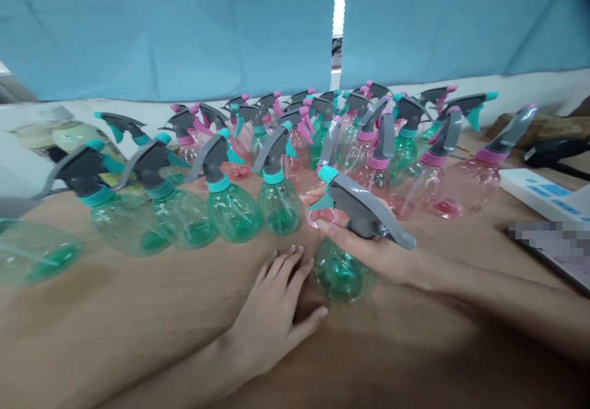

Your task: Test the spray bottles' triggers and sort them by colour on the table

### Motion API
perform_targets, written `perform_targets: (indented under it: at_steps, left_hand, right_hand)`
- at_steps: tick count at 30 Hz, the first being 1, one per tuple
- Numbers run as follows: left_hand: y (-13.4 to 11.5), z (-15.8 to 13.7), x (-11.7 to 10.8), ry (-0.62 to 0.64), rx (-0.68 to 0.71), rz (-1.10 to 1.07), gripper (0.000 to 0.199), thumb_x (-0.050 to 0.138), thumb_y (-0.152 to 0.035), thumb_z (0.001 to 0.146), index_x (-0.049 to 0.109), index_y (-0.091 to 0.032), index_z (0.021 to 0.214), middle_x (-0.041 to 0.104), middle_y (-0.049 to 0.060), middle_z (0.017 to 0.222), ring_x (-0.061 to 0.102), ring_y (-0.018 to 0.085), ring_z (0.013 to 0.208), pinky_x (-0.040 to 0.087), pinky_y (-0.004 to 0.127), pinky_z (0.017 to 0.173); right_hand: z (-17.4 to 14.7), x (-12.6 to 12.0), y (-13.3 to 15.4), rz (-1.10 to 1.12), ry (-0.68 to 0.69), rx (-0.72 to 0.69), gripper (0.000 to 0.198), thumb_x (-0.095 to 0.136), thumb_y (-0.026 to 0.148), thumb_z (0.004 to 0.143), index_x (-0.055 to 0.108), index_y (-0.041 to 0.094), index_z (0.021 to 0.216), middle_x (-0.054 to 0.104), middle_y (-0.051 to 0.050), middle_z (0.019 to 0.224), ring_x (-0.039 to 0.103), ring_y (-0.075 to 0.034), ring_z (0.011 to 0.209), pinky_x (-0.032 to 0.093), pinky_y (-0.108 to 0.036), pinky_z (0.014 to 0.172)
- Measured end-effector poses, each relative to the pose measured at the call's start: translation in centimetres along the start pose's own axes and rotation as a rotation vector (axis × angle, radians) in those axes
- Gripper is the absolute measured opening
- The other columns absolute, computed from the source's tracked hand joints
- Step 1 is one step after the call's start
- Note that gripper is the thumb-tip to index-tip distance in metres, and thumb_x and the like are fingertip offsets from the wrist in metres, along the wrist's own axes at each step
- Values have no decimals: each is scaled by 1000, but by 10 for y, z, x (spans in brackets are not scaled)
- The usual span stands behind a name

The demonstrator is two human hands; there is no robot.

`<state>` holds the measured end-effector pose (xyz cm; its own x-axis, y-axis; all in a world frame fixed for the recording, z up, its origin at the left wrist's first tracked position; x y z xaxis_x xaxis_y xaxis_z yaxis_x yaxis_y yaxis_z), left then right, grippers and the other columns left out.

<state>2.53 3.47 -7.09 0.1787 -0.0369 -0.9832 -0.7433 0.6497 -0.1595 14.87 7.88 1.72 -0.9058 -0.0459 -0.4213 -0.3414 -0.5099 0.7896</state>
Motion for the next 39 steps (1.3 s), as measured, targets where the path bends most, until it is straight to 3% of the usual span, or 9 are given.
perform_targets:
  at_steps: [4, 20, 26, 33, 39]
  left_hand:
    - [1, 0, 1, -5, 6, 4, 59, 55, -46, 90, 45, -9, 135, 43, 19, 144, 38, 34, 133, 34, 56, 108]
    - [2, -1, 0, -49, 18, 1, 58, 57, -46, 89, 47, -10, 132, 46, 19, 143, 41, 35, 131, 37, 56, 106]
    - [2, 0, 1, -31, 15, 23, 56, 55, -47, 89, 47, -10, 131, 45, 20, 143, 42, 35, 130, 39, 57, 103]
    - [1, 0, -1, -57, 25, 19, 57, 55, -47, 89, 46, -10, 132, 47, 19, 142, 43, 35, 130, 40, 57, 102]
    - [1, -2, 0, -62, 26, 9, 58, 57, -46, 88, 48, -10, 132, 47, 19, 141, 43, 36, 130, 39, 57, 103]
  right_hand:
    - [-1, 0, -3, 26, -40, -38, 25, 62, 26, 82, 60, 23, 107, 58, 4, 69, 54, -12, 57, 49, -26, 56]
    - [1, 2, 0, -30, 23, 5, 34, 59, 30, 83, 58, 23, 116, 63, 2, 73, 59, -17, 62, 52, -31, 61]
    - [2, 2, 4, 13, 44, 2, 36, 62, 24, 80, 59, 22, 116, 58, 4, 67, 53, -12, 54, 46, -25, 50]
    - [2, 0, 7, 74, 26, -20, 22, 63, 19, 77, 63, 24, 99, 49, 6, 61, 43, -10, 48, 37, -23, 42]
    - [1, 0, 9, 65, 36, -35, 32, 62, 19, 79, 61, 23, 111, 46, 7, 56, 41, -11, 46, 41, -25, 44]
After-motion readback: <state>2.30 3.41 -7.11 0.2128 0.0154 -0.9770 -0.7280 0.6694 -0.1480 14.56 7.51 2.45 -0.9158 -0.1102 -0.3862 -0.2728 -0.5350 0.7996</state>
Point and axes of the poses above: each hand's wrist, its own z-axis towards the middle knuckle, its own x-axis out of the palm, y = z × x, the point moved 8 cm from there along z, towards the middle knuckle
